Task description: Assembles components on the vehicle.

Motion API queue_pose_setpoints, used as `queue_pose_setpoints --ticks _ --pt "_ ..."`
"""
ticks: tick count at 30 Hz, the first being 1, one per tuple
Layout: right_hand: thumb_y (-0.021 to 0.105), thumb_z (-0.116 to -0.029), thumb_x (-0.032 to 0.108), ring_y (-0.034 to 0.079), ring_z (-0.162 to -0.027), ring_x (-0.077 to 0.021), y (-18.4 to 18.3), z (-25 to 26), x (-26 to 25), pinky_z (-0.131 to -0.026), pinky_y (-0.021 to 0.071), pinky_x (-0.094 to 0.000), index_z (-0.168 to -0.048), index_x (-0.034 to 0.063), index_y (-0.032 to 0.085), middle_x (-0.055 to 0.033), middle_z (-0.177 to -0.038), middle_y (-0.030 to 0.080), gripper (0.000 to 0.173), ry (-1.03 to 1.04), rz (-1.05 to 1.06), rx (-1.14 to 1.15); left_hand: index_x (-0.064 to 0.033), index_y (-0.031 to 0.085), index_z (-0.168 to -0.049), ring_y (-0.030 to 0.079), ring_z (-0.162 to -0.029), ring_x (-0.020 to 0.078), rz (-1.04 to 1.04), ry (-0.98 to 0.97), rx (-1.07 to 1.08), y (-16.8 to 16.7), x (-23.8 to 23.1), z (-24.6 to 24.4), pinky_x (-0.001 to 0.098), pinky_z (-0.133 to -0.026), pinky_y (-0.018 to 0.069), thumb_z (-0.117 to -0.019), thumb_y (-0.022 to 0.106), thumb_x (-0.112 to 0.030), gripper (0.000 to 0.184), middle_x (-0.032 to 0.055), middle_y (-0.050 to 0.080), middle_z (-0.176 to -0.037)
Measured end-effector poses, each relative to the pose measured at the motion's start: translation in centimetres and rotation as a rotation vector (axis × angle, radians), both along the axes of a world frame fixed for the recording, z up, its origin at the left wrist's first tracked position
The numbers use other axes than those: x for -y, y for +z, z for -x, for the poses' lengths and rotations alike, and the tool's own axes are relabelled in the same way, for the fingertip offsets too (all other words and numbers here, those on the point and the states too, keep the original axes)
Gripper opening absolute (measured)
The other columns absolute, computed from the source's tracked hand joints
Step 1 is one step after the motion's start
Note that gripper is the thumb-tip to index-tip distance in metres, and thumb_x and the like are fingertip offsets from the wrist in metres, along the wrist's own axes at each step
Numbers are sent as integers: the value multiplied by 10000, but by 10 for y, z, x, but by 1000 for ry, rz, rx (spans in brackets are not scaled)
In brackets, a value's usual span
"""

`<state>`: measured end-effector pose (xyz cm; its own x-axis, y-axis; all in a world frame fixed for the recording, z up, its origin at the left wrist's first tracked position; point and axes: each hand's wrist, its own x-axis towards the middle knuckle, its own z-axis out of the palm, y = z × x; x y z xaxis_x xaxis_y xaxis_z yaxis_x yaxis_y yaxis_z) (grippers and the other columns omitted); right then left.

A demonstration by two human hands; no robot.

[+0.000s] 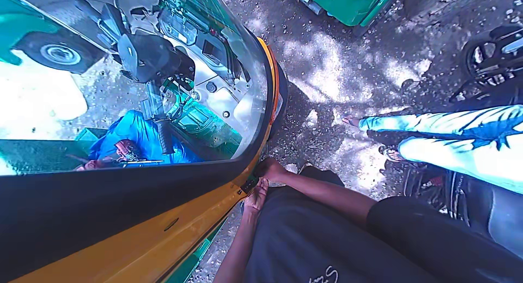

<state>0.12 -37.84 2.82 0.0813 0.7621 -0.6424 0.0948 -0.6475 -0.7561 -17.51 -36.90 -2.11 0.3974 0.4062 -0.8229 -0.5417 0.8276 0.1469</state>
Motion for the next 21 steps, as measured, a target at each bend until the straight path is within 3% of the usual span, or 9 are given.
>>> queue_pose_setpoints --ticks 4,5,8,11,16,21 --pt "737 -882 308 659 -800 -205 1 -2 0 -746 525 -487 -815 65 702 -73 -825 695 254 40 -15 26 7 615 -1052 746 -912 297 -13 -4 -5 2 -1 0 431 -875 615 -1070 371 -141 286 176 745 -997" --pt "747 -876 306 645 -763 -197 0 -2 -1 -717 518 -473 -813 65 698 -69 -808 684 254 21 14 7 6 614 -1066 748 -918 294 -19 -13 -7 3 -1 0 424 -873 616 -1073 367 -142 288 175 747 -1006" --pt "782 -859 266 541 -524 -101 -13 7 4 -522 475 -313 -805 96 680 1 -659 610 205 -195 105 -170 34 629 -1062 748 -926 300 -31 -32 29 1 -1 1 414 -875 618 -1062 382 -123 293 196 744 -1012" --pt "777 -846 185 518 -483 -98 -12 14 3 -484 459 -286 -781 91 637 2 -611 574 181 -331 144 -283 35 624 -1064 750 -911 287 -42 -52 31 3 -2 0 403 -872 619 -1073 352 -136 322 189 744 -994" --pt "799 -837 214 547 -495 -113 -2 7 -7 -501 486 -299 -826 72 638 -18 -629 596 215 -223 244 -249 42 623 -1079 749 -931 291 -42 -79 39 1 -3 3 397 -885 614 -1079 309 -157 372 191 745 -1022" --pt "748 -884 244 550 -505 -129 1 7 -8 -518 498 -327 -882 65 654 -34 -664 605 202 -74 201 -81 41 620 -1104 748 -929 304 -61 -80 32 -2 -5 6 411 -879 615 -1075 315 -140 355 198 743 -1034"
